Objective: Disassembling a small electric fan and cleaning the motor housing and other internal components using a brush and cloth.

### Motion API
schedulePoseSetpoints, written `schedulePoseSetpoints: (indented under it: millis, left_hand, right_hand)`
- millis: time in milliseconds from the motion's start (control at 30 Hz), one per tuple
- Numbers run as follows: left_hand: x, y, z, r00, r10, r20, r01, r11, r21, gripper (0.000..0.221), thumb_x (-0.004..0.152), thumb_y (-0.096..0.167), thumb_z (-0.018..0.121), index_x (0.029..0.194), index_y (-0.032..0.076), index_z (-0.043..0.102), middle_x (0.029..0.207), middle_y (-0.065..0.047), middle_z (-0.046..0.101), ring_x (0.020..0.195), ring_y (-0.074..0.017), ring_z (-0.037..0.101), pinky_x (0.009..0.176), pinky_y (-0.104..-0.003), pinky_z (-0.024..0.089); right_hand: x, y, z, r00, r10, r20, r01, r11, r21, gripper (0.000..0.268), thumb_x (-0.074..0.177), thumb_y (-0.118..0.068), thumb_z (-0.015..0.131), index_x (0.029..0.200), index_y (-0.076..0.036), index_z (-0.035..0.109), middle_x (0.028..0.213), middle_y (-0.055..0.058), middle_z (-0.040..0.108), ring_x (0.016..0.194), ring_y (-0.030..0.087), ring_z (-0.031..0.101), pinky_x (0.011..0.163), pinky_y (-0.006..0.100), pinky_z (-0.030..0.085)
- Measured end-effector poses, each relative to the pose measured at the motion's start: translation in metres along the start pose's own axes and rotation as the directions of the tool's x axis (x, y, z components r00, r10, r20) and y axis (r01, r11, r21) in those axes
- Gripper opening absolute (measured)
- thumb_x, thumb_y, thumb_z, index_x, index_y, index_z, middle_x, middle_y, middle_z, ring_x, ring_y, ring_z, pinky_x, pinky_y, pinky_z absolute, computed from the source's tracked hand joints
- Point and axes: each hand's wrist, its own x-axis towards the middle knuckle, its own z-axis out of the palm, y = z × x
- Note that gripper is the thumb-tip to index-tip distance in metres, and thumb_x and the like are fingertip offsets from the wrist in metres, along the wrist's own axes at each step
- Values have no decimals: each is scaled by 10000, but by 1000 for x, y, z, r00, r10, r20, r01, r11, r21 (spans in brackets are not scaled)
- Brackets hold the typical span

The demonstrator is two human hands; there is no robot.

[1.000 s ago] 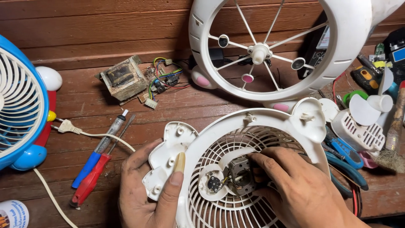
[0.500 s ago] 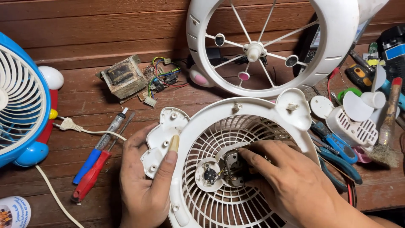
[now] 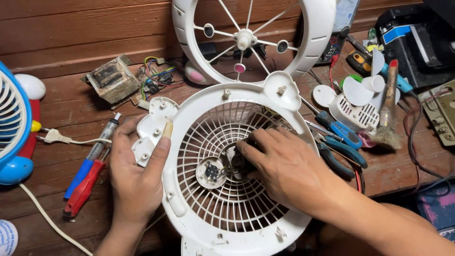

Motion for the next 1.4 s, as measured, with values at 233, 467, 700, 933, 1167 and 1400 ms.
schedulePoseSetpoints:
  millis: [233,467,700,933,1167,1400]
  left_hand:
    - [-2,2,0,1000,-13,19,14,999,-38,430,957,139,661,1328,28,473,1238,-170,660,1119,-222,674,994,-312,556]
    - [-1,3,-5,999,-19,44,21,999,-38,434,948,194,680,1316,68,489,1244,-131,655,1119,-184,660,992,-290,540]
    - [-4,10,-11,992,123,2,-122,977,174,508,947,216,713,1326,15,440,1358,-193,599,1270,-266,601,1108,-359,465]
    - [-21,55,4,842,517,152,-507,664,550,554,988,353,730,1313,-33,501,1450,-302,528,1412,-522,480,1161,-608,431]
    - [-42,55,42,682,330,652,-725,424,543,463,851,446,792,1075,74,630,1234,-207,637,1233,-423,588,1022,-548,453]
    - [-43,28,74,645,191,740,-760,259,596,653,763,544,852,1203,162,557,1019,-77,625,884,-276,630,737,-409,508]
  right_hand:
    - [-4,-1,5,1000,2,-12,-1,999,44,452,795,-49,595,1245,-92,596,957,122,558,787,350,580,631,501,503]
    - [-6,5,-14,997,-7,-73,10,999,42,466,863,-344,764,1258,-120,660,1072,65,638,889,281,638,704,424,544]
    - [-18,17,-69,943,1,-334,18,998,54,320,969,-241,751,1200,-24,708,1049,134,704,869,281,677,694,418,585]
    - [-40,49,-97,941,161,-296,-158,987,34,344,940,-231,789,1258,-113,732,1079,81,715,869,242,667,755,387,523]
    - [-39,79,-79,965,255,-55,-257,965,-44,272,915,-299,704,1167,-204,740,1065,21,743,962,289,705,713,472,571]
    - [-46,115,-45,857,480,188,-467,877,-112,183,904,-321,668,1056,-224,702,1020,49,754,982,332,693,803,496,545]
